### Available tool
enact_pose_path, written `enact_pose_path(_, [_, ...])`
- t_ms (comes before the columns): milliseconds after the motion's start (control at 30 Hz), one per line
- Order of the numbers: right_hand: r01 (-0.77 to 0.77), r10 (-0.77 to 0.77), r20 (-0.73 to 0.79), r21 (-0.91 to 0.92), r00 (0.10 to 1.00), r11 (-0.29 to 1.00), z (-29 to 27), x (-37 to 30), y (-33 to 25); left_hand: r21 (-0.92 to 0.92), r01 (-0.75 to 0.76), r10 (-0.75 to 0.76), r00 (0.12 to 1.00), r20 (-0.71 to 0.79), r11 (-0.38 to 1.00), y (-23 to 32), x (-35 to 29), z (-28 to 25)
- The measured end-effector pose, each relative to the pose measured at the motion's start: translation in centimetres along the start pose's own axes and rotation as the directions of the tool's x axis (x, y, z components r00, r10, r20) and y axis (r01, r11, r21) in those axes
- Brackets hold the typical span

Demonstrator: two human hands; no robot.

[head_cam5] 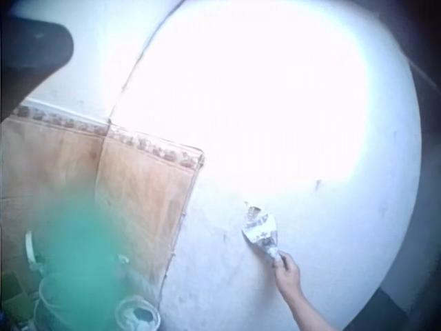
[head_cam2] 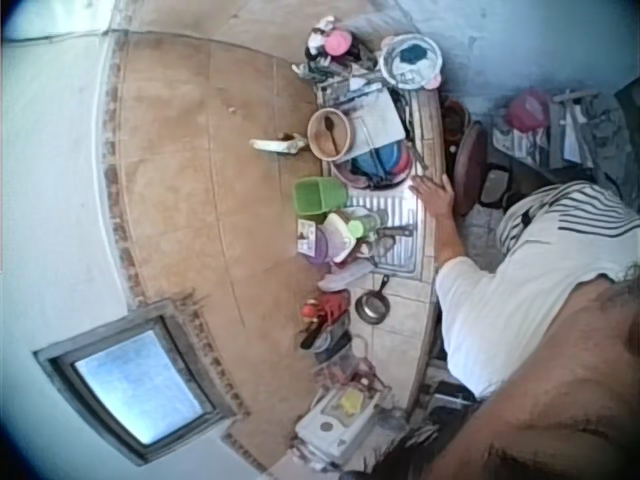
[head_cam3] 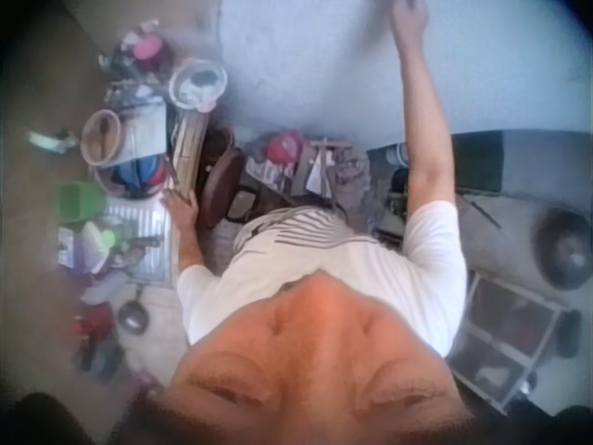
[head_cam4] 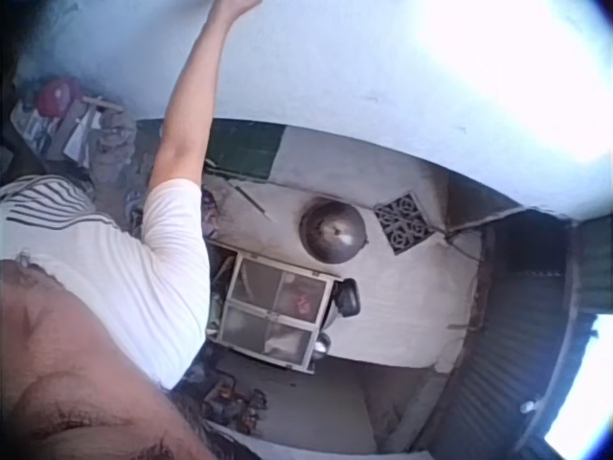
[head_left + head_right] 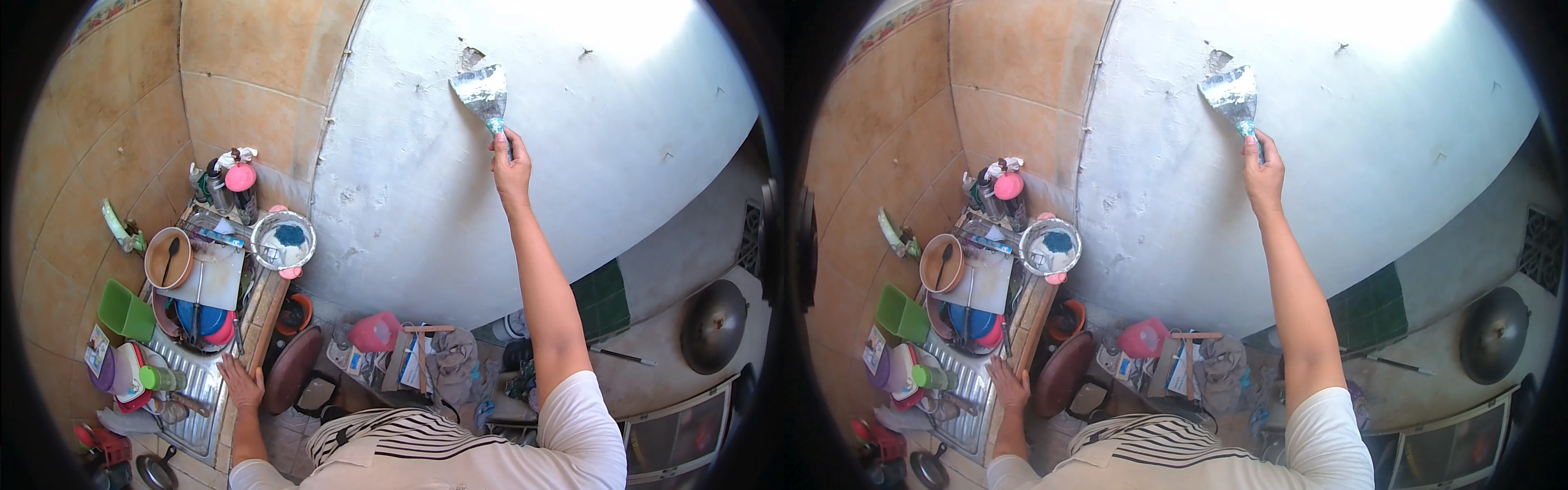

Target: The person applies a white substance to a wall using a brush and then scrapes and smooths the wall surface using a metal putty knife.

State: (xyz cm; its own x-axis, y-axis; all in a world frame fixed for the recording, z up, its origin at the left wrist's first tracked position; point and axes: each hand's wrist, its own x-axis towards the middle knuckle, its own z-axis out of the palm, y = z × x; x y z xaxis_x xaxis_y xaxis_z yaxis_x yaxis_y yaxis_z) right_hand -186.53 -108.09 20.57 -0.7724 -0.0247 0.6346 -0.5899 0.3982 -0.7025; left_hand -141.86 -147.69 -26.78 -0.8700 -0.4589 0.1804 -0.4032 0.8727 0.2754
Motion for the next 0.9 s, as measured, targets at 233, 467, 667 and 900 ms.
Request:
enact_pose_path(233, [-0.072,0.072,-0.006,0.054,0.997,0.996,2.5,-1.7,1.5,0.010,0.026,-0.026,1.000,-0.001,1.000,0.2,0.2,-0.2])
enact_pose_path(467, [-0.140,0.144,-0.020,0.140,0.989,0.980,4.9,-2.0,2.0,0.046,0.016,-0.016,1.000,0.002,0.999,0.3,0.2,-0.1])
enact_pose_path(667, [-0.132,0.144,-0.068,0.166,0.987,0.977,6.8,-1.9,1.3,0.045,0.027,-0.027,1.000,-0.007,0.999,-0.1,0.1,0.4])
enact_pose_path(900, [-0.175,0.178,0.002,0.213,0.984,0.961,8.0,-4.4,3.0,0.027,0.062,-0.063,0.996,0.062,0.998,0.7,0.5,-0.2])
